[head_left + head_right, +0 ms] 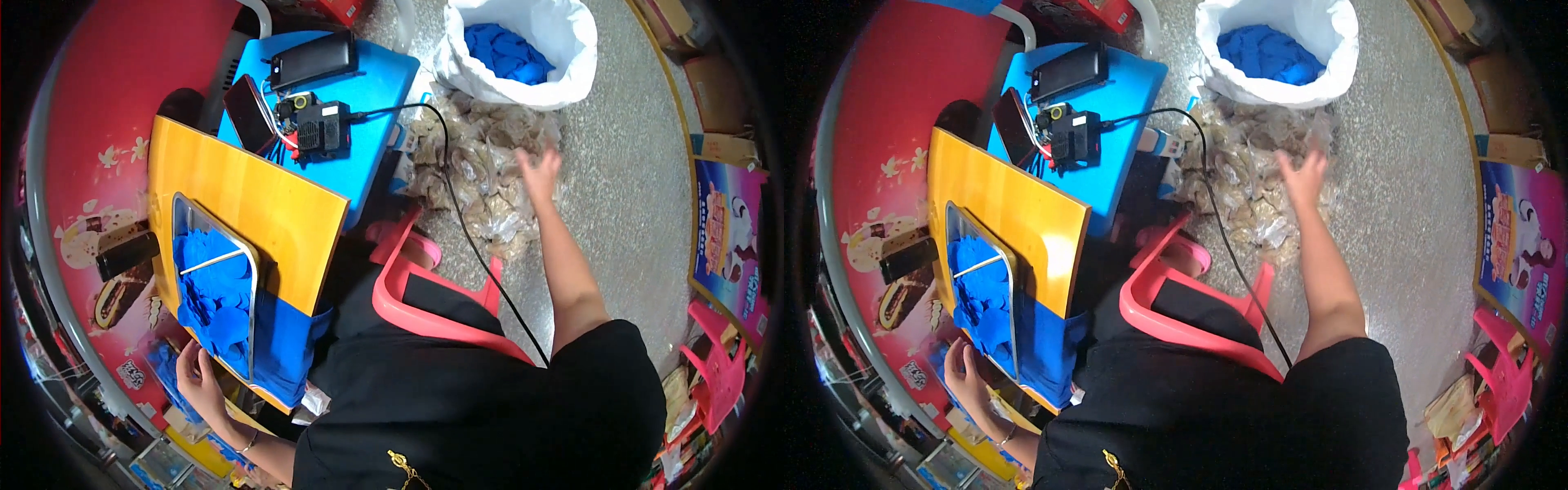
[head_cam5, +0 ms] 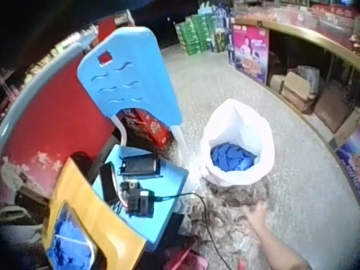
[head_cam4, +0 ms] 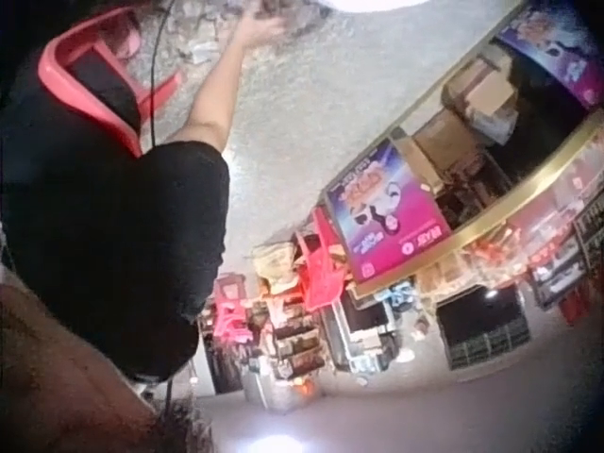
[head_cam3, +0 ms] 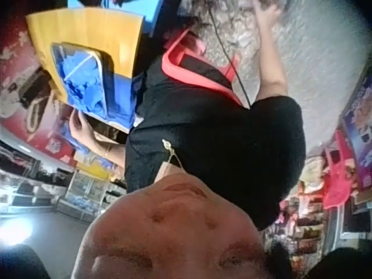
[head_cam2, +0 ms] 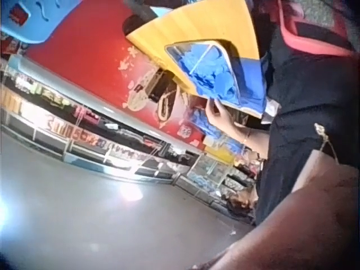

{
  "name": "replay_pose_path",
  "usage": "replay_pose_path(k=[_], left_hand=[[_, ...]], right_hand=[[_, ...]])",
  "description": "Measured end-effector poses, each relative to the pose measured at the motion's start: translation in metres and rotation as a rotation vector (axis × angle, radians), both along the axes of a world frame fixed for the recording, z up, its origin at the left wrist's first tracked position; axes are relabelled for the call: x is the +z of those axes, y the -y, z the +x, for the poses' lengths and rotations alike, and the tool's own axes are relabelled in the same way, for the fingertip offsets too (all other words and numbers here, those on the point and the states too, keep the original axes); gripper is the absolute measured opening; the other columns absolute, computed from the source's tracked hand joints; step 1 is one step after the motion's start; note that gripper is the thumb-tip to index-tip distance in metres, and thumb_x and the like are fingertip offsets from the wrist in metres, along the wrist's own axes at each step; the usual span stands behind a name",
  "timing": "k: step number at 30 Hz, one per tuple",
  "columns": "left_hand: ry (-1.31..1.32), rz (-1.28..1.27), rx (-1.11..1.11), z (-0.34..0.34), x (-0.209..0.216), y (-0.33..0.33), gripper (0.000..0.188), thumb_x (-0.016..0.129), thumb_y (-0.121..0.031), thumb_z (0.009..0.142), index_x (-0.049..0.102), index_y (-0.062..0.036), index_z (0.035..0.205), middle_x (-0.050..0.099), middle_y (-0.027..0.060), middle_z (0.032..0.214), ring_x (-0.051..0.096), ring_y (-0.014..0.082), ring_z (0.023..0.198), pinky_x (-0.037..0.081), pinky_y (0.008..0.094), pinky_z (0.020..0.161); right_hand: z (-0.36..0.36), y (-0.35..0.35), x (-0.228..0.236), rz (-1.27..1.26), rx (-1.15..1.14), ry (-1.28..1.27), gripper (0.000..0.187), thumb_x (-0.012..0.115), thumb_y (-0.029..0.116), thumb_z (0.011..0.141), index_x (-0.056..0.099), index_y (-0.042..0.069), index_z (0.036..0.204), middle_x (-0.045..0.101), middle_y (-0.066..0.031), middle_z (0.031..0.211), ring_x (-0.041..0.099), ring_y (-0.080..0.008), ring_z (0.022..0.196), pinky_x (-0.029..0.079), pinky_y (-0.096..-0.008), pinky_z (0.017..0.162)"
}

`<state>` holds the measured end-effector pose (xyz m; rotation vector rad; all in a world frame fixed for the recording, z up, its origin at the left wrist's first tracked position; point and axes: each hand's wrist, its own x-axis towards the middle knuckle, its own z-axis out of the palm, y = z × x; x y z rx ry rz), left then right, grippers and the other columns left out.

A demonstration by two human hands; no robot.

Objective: Assembling items by placing brown fibrous material onto blue fabric cutouts on a tray.

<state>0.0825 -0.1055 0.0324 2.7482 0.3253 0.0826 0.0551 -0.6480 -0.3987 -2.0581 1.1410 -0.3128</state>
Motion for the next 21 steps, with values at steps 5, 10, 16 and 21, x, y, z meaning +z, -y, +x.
replay_pose_path(k=[5,10,16,21], left_hand=[[0.024,0.125,-0.050,0.003,-0.004,-0.006,0.023,0.060,-0.010,0.086,0.060,0.0031,0.105,0.063,0.0089,0.095,0.057,0.0132,0.086,0.045,0.0243,0.077],[-0.016,0.158,-0.029,0.010,-0.009,-0.012,0.024,0.060,-0.011,0.086,0.060,0.0032,0.105,0.063,0.0090,0.095,0.057,0.0134,0.086,0.045,0.0247,0.078],[-0.084,0.216,-0.022,0.014,-0.005,0.002,0.022,0.060,-0.010,0.086,0.060,0.0037,0.103,0.063,0.0087,0.094,0.057,0.0130,0.082,0.045,0.0249,0.076],[-0.082,0.228,-0.012,0.011,-0.004,-0.004,0.023,0.059,-0.009,0.085,0.060,0.0032,0.105,0.063,0.0084,0.094,0.057,0.0129,0.084,0.045,0.0245,0.077]], right_hand=[[-0.103,0.026,-0.080,0.380,-0.607,0.031,0.092,0.059,0.060,0.074,0.024,0.005,0.139,0.025,-0.0189,0.142,0.027,-0.0376,0.128,0.027,-0.0448,0.103],[-0.171,-0.031,-0.115,1.008,-0.981,-0.244,0.095,0.051,0.073,0.069,0.021,0.019,0.141,0.021,-0.0093,0.146,0.025,-0.0460,0.126,0.021,-0.0724,0.087],[-0.194,-0.075,-0.170,1.534,-0.897,0.075,0.081,0.048,0.071,0.074,0.033,0.021,0.136,0.033,-0.0086,0.140,0.033,-0.0387,0.123,0.022,-0.0678,0.091],[-0.181,-0.083,-0.214,1.527,-1.074,0.180,0.069,0.046,0.065,0.079,0.039,0.019,0.131,0.044,-0.0076,0.130,0.043,-0.0375,0.114,0.031,-0.0673,0.086]])
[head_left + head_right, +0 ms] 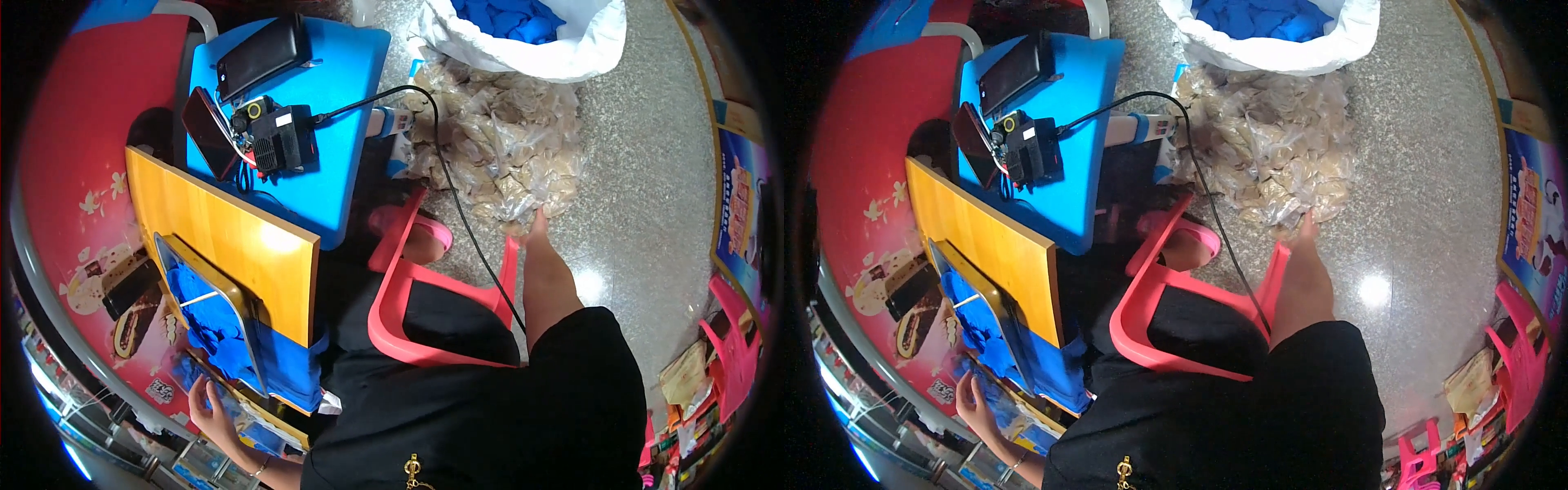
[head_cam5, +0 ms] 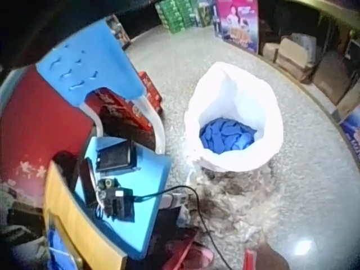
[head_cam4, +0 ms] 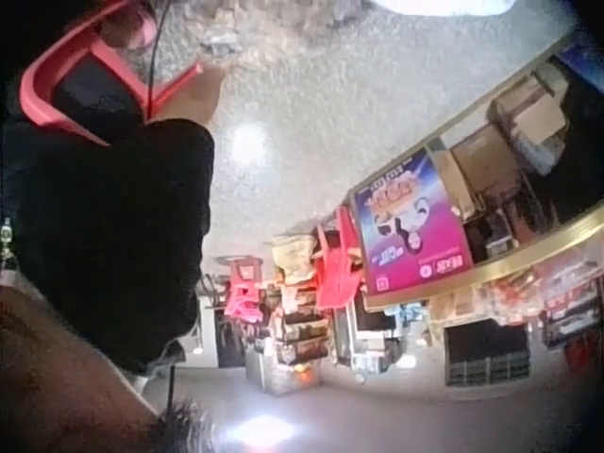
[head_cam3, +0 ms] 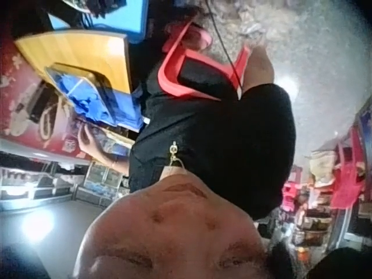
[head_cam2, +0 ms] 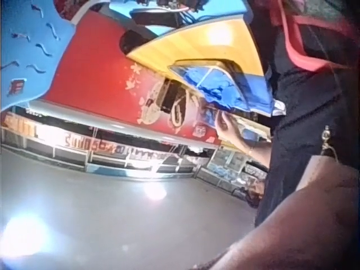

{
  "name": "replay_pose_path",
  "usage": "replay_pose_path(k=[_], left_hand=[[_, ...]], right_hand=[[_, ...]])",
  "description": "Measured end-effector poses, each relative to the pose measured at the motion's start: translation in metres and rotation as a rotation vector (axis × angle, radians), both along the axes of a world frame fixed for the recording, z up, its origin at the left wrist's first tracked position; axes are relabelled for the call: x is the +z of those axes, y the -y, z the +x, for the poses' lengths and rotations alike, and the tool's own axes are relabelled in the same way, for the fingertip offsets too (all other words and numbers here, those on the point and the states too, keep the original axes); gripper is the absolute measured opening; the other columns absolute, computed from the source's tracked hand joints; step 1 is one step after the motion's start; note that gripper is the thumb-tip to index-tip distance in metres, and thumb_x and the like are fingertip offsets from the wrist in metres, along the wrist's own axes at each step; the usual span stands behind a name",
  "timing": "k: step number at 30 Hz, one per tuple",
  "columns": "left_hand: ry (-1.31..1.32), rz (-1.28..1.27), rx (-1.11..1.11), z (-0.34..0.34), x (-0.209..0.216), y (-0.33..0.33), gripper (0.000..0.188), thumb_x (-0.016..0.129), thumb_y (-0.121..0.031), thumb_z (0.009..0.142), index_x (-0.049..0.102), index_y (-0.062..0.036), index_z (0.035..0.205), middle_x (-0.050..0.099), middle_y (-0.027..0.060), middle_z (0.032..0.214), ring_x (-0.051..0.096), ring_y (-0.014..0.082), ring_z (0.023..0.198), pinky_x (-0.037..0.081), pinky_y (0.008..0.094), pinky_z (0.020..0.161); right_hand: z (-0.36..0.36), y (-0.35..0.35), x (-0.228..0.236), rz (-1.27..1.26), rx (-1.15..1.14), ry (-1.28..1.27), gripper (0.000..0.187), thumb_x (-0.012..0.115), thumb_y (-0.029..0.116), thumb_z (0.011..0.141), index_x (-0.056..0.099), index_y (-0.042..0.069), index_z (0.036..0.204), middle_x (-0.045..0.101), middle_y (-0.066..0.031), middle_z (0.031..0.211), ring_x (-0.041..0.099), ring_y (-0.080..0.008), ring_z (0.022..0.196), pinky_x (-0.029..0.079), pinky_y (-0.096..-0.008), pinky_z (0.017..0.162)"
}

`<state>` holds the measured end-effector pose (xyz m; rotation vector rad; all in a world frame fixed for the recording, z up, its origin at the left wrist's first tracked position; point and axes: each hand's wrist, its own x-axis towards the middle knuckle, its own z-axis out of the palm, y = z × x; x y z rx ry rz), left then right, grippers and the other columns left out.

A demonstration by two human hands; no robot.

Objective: Assembling items by placing brown fibrous material onto blue fabric cutouts on a tray.

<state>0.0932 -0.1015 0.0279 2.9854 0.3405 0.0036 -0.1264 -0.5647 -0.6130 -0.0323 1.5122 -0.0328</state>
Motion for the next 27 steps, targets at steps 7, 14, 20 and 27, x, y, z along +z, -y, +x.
replay_pose_path(k=[7,14,20,27], left_hand=[[-0.064,0.013,0.034,-0.001,0.000,-0.002,0.022,0.059,-0.007,0.085,0.059,0.0030,0.105,0.063,0.0095,0.097,0.057,0.0137,0.087,0.044,0.0258,0.080],[-0.076,0.007,-0.002,0.002,0.005,0.003,0.023,0.059,-0.006,0.085,0.059,0.0030,0.106,0.063,0.0094,0.094,0.057,0.0144,0.085,0.045,0.0264,0.079],[-0.124,0.040,0.020,-0.003,0.004,0.012,0.023,0.060,-0.005,0.083,0.059,0.0025,0.105,0.063,0.0090,0.090,0.058,0.0148,0.084,0.046,0.0270,0.077],[-0.142,-0.011,-0.021,-0.002,-0.003,0.015,0.023,0.059,-0.003,0.083,0.059,0.0024,0.106,0.062,0.0089,0.091,0.058,0.0152,0.084,0.046,0.0276,0.077]], right_hand=[[-0.015,-0.018,-0.015,-0.178,-0.015,0.001,0.054,0.058,0.043,0.084,0.037,0.026,0.130,0.044,-0.0079,0.128,0.048,-0.0378,0.108,0.040,-0.0665,0.079],[0.001,-0.025,-0.004,-0.414,0.199,-0.326,0.068,0.065,0.039,0.079,0.024,0.035,0.133,0.034,-0.0065,0.134,0.043,-0.0358,0.113,0.042,-0.0619,0.073],[0.016,-0.025,0.029,-0.220,0.018,-0.277,0.074,0.069,0.033,0.075,0.023,0.033,0.133,0.034,-0.0063,0.133,0.037,-0.0344,0.117,0.042,-0.0533,0.073],[-0.004,-0.013,0.020,-0.268,0.058,-0.233,0.062,0.069,0.024,0.074,0.034,0.025,0.125,0.039,-0.0073,0.129,0.040,-0.0344,0.113,0.041,-0.0552,0.070]])
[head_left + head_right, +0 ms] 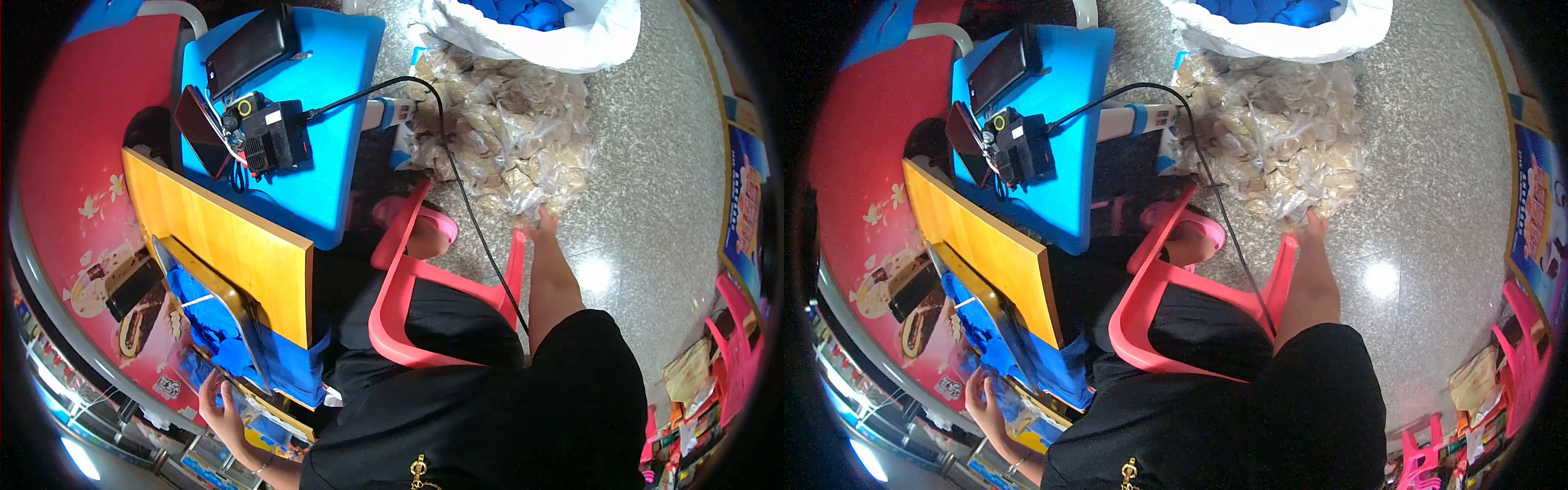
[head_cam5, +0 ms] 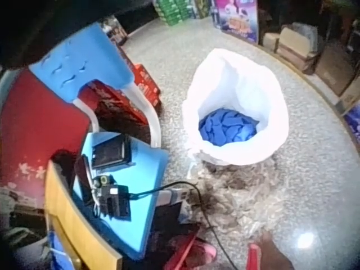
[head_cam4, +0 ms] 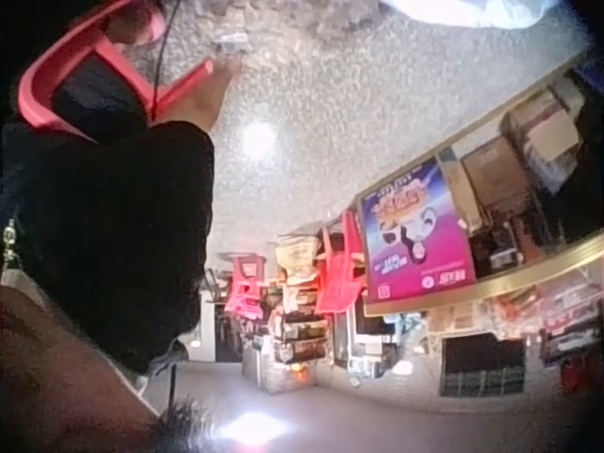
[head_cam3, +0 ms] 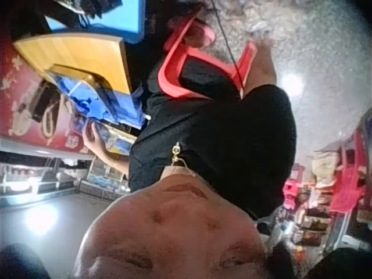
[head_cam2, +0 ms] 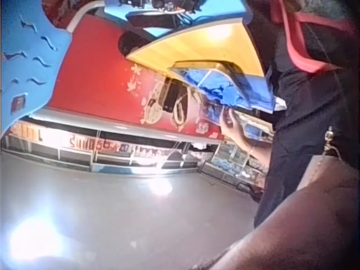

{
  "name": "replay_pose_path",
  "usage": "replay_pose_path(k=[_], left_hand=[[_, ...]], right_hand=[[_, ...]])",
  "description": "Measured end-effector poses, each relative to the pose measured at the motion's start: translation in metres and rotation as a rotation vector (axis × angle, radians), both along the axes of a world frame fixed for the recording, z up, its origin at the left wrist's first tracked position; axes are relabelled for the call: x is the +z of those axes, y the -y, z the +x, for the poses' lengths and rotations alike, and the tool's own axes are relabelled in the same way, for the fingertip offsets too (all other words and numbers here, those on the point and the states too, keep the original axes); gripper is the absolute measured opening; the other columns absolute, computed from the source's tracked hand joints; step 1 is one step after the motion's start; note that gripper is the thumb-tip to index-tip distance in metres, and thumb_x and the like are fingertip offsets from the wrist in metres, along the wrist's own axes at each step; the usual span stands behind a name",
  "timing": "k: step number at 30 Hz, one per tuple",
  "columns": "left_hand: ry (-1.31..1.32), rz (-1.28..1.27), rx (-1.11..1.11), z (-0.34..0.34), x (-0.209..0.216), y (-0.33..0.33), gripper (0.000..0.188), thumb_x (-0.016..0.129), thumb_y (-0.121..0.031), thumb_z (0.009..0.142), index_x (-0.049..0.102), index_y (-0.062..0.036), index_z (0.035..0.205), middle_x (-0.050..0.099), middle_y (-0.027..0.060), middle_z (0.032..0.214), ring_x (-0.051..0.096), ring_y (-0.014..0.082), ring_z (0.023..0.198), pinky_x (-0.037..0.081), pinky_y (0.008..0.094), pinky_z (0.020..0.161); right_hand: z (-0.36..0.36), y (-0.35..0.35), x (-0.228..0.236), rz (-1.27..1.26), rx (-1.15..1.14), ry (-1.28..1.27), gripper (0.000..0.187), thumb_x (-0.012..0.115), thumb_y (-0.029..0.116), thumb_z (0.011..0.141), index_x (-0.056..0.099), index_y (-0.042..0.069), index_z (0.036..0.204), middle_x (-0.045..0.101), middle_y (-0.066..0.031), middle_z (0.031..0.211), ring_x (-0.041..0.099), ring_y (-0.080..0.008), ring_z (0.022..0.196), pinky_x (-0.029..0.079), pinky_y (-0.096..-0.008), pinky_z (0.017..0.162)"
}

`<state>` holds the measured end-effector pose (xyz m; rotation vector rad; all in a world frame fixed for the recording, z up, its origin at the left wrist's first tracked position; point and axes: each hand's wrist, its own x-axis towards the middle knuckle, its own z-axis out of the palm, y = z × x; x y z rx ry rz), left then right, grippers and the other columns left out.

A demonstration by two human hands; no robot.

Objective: Assembling items by placing brown fibrous material onto blue fabric cutouts on a tray.

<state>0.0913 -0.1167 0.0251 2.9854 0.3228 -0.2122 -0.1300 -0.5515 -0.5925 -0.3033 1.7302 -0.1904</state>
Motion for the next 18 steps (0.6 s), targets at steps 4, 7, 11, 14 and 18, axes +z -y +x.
replay_pose_path(k=[4,7,11,14,18], left_hand=[[-0.047,-0.068,-0.052,0.004,-0.008,0.002,0.024,0.057,-0.001,0.083,0.058,0.0026,0.107,0.062,0.0092,0.092,0.058,0.0150,0.083,0.047,0.0265,0.074],[-0.037,-0.115,-0.050,0.006,-0.016,-0.002,0.025,0.057,0.000,0.083,0.058,0.0025,0.108,0.061,0.0094,0.092,0.058,0.0148,0.083,0.048,0.0256,0.073],[-0.016,-0.169,-0.061,0.011,-0.025,-0.016,0.025,0.056,0.001,0.083,0.058,0.0014,0.109,0.061,0.0095,0.093,0.058,0.0150,0.085,0.047,0.0255,0.074],[0.048,-0.248,-0.046,0.004,-0.027,-0.031,0.025,0.057,0.001,0.083,0.058,0.0014,0.108,0.061,0.0095,0.094,0.059,0.0155,0.087,0.046,0.0260,0.077],[0.176,-0.273,-0.021,-0.016,-0.021,-0.049,0.026,0.061,0.001,0.078,0.060,0.0017,0.105,0.062,0.0103,0.094,0.059,0.0180,0.089,0.045,0.0283,0.080]], right_hand=[[-0.012,0.011,0.010,-0.102,0.124,0.193,0.051,0.066,0.019,0.074,0.042,0.023,0.119,0.045,-0.0073,0.122,0.044,-0.0350,0.109,0.041,-0.0559,0.069],[0.002,0.024,0.058,-0.032,0.242,0.060,0.048,0.063,0.016,0.076,0.043,0.022,0.119,0.051,-0.0056,0.114,0.050,-0.0318,0.104,0.041,-0.0565,0.068],[-0.004,0.064,0.111,0.005,0.533,0.186,0.046,0.063,0.019,0.076,0.044,0.022,0.118,0.056,-0.0007,0.107,0.055,-0.0196,0.091,0.045,-0.0390,0.060],[0.004,0.105,0.153,0.018,0.745,0.283,0.050,0.063,0.020,0.077,0.042,0.023,0.123,0.056,-0.0009,0.106,0.056,-0.0160,0.083,0.044,-0.0313,0.052],[0.063,0.150,0.249,0.000,1.201,0.366,0.063,0.064,0.014,0.076,0.037,0.017,0.132,0.054,-0.0004,0.112,0.052,-0.0145,0.100,0.044,-0.0285,0.077]])
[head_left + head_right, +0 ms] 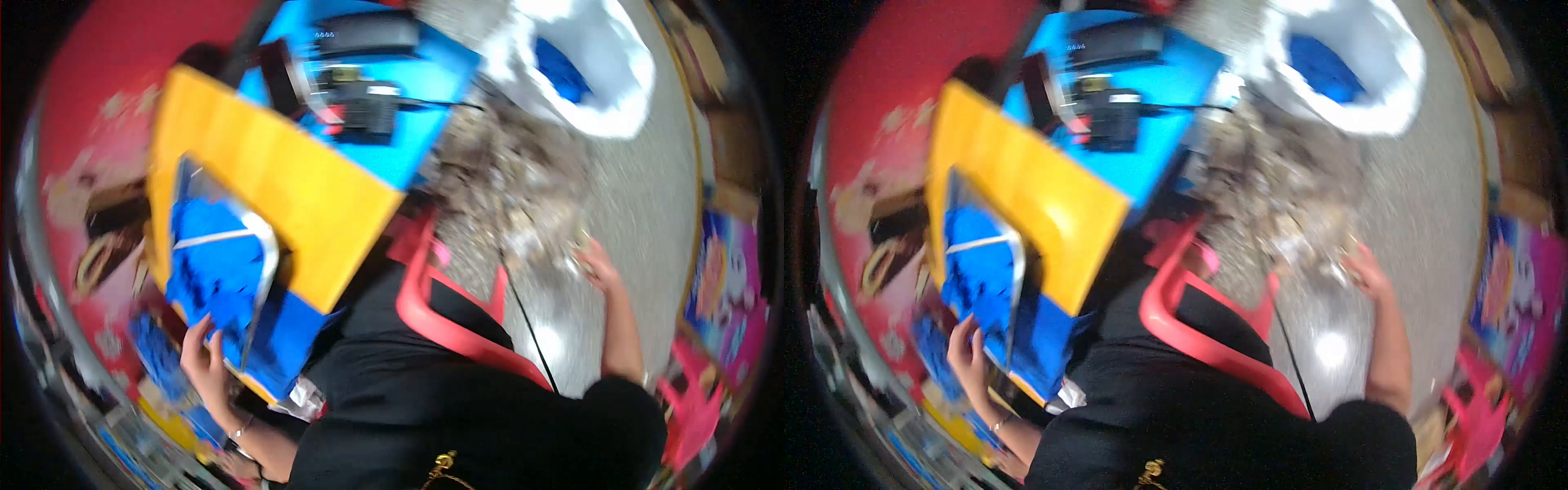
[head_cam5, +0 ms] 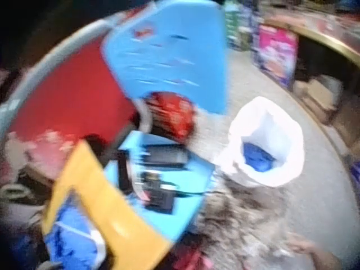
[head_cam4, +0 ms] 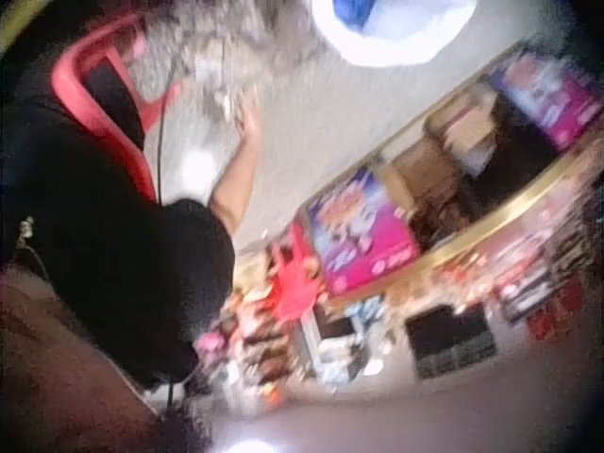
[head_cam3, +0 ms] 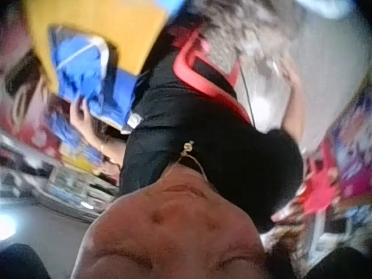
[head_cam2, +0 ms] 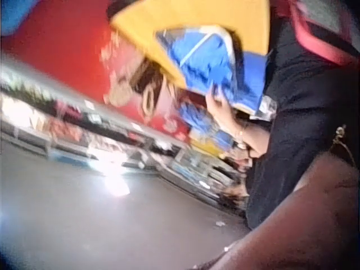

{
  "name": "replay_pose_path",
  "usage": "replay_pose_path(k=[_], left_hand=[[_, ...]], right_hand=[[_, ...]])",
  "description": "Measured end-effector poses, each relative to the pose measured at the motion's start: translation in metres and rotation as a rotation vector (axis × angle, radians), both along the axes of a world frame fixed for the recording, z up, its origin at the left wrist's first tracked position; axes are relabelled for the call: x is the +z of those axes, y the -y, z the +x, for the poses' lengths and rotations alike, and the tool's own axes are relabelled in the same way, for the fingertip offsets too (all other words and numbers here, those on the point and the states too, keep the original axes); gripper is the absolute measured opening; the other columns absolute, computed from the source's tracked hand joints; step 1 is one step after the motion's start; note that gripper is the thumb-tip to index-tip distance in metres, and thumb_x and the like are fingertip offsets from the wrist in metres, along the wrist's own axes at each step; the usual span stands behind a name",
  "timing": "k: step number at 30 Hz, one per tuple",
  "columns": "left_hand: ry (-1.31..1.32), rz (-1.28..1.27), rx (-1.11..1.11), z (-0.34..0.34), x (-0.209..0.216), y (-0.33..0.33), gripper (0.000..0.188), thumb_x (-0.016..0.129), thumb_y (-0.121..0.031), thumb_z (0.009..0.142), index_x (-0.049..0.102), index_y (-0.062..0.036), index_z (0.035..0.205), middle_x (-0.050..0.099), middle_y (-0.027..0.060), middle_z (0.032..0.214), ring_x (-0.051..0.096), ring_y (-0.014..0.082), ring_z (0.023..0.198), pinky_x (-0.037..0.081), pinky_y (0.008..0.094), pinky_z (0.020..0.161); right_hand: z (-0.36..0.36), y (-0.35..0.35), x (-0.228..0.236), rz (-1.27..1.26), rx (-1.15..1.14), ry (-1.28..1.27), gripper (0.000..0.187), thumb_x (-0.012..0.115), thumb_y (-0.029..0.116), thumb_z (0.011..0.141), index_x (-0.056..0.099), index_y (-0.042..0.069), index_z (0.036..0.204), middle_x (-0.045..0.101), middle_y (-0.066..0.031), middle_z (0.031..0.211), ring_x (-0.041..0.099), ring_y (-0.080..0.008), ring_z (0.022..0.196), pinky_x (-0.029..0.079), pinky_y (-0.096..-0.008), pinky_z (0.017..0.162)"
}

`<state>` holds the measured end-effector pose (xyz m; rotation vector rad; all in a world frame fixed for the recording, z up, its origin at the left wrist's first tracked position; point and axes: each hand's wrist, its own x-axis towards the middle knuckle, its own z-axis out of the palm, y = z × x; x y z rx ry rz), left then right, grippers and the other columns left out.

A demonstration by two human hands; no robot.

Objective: Assembling items by placing brown fibrous material onto blue fabric cutouts on a tray.

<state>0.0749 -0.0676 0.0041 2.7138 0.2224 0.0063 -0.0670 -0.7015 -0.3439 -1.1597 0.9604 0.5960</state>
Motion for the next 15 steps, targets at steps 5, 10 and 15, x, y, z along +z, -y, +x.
replay_pose_path(k=[5,10,15], left_hand=[[0.113,0.065,-0.125,0.016,0.004,0.016,0.024,0.066,-0.003,0.074,0.063,0.0002,0.097,0.064,0.0139,0.089,0.061,0.0248,0.082,0.047,0.0307,0.074],[0.179,0.039,-0.091,-0.012,0.010,0.001,0.025,0.068,-0.004,0.072,0.063,0.0006,0.096,0.063,0.0141,0.088,0.062,0.0252,0.082,0.047,0.0305,0.074],[0.210,0.046,-0.077,-0.026,0.012,-0.005,0.025,0.068,-0.004,0.072,0.063,0.0002,0.096,0.063,0.0138,0.088,0.061,0.0256,0.082,0.047,0.0310,0.074]], right_hand=[[0.128,-0.051,0.178,-0.043,0.346,0.457,0.066,0.071,0.007,0.064,0.046,0.001,0.124,0.056,-0.0086,0.113,0.056,-0.0194,0.102,0.044,-0.0338,0.091],[0.262,-0.206,0.288,0.117,0.906,1.072,0.059,0.071,0.020,0.063,0.052,-0.001,0.114,0.059,-0.0059,0.103,0.056,-0.0147,0.093,0.045,-0.0308,0.084],[0.326,-0.370,0.320,0.159,1.135,1.328,0.046,0.066,0.022,0.070,0.054,0.004,0.110,0.058,-0.0055,0.096,0.055,-0.0130,0.087,0.045,-0.0276,0.078]])
